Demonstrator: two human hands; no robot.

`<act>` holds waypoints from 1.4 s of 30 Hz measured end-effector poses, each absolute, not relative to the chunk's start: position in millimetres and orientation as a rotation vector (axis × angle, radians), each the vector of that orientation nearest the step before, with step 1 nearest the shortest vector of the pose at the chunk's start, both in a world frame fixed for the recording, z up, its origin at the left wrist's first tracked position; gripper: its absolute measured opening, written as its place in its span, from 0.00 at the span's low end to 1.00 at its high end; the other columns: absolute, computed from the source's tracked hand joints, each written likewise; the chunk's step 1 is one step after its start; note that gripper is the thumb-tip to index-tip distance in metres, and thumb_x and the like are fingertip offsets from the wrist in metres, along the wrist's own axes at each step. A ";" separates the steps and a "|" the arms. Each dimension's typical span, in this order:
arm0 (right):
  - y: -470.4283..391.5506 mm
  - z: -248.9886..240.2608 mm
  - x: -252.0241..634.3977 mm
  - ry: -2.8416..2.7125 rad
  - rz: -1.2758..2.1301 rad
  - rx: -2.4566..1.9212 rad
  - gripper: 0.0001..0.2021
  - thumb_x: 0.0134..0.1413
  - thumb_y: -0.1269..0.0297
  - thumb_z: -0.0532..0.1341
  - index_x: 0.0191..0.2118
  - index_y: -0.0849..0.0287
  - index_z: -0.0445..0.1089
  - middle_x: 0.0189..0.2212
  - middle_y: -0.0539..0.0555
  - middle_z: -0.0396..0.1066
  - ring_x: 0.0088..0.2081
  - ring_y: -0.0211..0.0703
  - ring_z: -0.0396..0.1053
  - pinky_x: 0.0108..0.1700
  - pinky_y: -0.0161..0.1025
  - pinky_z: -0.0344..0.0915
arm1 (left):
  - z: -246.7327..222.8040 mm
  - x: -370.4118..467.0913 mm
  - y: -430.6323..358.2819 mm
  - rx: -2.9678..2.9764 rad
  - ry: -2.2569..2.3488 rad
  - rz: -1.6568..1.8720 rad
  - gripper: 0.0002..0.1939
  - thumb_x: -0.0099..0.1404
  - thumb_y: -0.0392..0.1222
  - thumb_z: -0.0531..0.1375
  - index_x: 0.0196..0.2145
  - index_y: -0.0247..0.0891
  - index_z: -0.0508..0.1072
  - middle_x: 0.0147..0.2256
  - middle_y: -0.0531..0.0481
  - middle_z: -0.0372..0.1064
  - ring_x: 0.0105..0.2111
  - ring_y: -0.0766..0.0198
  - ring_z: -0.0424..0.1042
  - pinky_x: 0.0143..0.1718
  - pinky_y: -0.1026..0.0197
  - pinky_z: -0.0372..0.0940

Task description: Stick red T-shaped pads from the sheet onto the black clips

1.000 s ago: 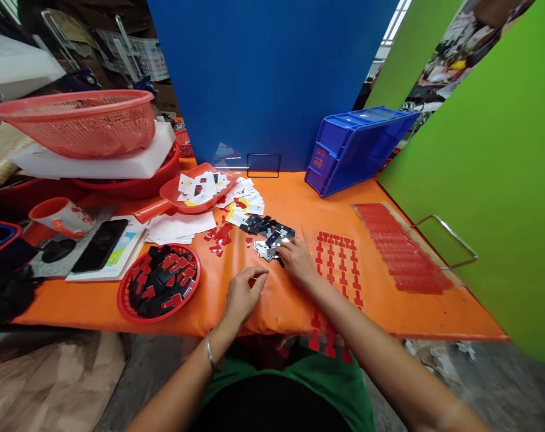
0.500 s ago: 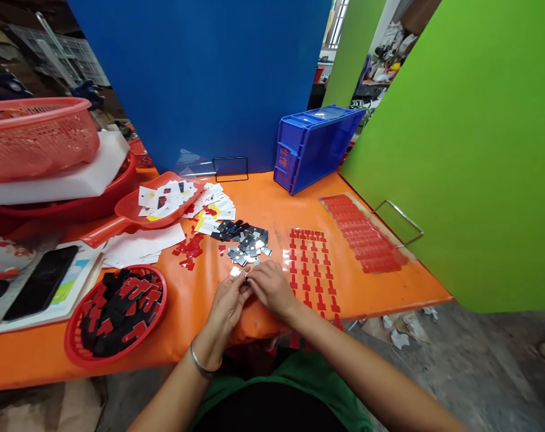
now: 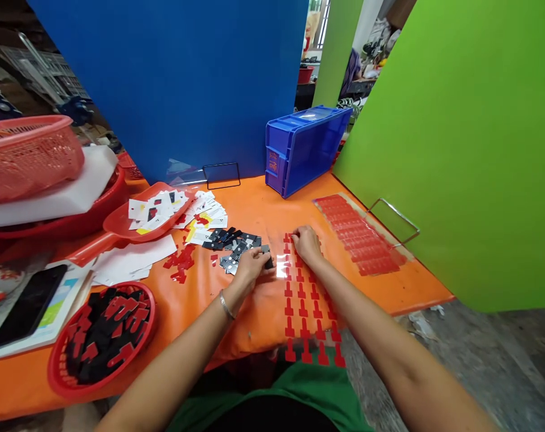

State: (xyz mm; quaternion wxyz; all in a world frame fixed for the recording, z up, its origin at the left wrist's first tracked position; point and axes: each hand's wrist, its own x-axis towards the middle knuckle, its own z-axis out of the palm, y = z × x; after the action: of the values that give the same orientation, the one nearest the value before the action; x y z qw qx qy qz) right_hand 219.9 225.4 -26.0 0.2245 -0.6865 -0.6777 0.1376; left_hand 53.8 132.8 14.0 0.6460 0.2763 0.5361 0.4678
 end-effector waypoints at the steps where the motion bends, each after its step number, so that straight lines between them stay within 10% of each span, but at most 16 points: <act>1: 225.9 -25.1 218.6 -1.868 0.386 -1.918 0.06 0.53 0.69 0.57 0.32 0.59 0.72 0.38 0.58 0.68 0.39 0.46 0.67 0.38 0.38 0.60 | 13.6 57.7 140.9 0.632 1.237 1.051 0.07 0.56 0.35 0.64 0.29 0.34 0.67 0.24 0.51 0.68 0.23 0.67 0.71 0.28 0.62 0.72; 29: 228.2 -33.8 213.5 -1.908 0.261 -1.804 0.05 0.48 0.74 0.56 0.30 0.58 0.68 0.33 0.59 0.66 0.39 0.52 0.60 0.36 0.41 0.58 | -22.3 104.5 234.3 0.811 1.516 1.003 0.03 0.61 0.30 0.58 0.31 0.34 0.66 0.22 0.52 0.68 0.16 0.74 0.65 0.24 0.68 0.64; 42: 216.8 -30.0 233.7 -1.488 0.630 -1.405 0.04 0.49 0.63 0.55 0.28 0.56 0.61 0.26 0.48 0.65 0.29 0.40 0.62 0.34 0.37 0.60 | -10.2 104.1 232.7 0.740 1.492 0.991 0.05 0.60 0.29 0.59 0.33 0.34 0.66 0.23 0.51 0.68 0.17 0.73 0.66 0.26 0.66 0.65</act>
State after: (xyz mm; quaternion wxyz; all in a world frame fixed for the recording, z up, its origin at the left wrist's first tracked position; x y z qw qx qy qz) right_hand 233.7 216.8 -30.0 0.4795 -0.5758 -0.6099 0.2581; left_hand 104.1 232.7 -10.2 0.5662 0.3149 0.6345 0.4216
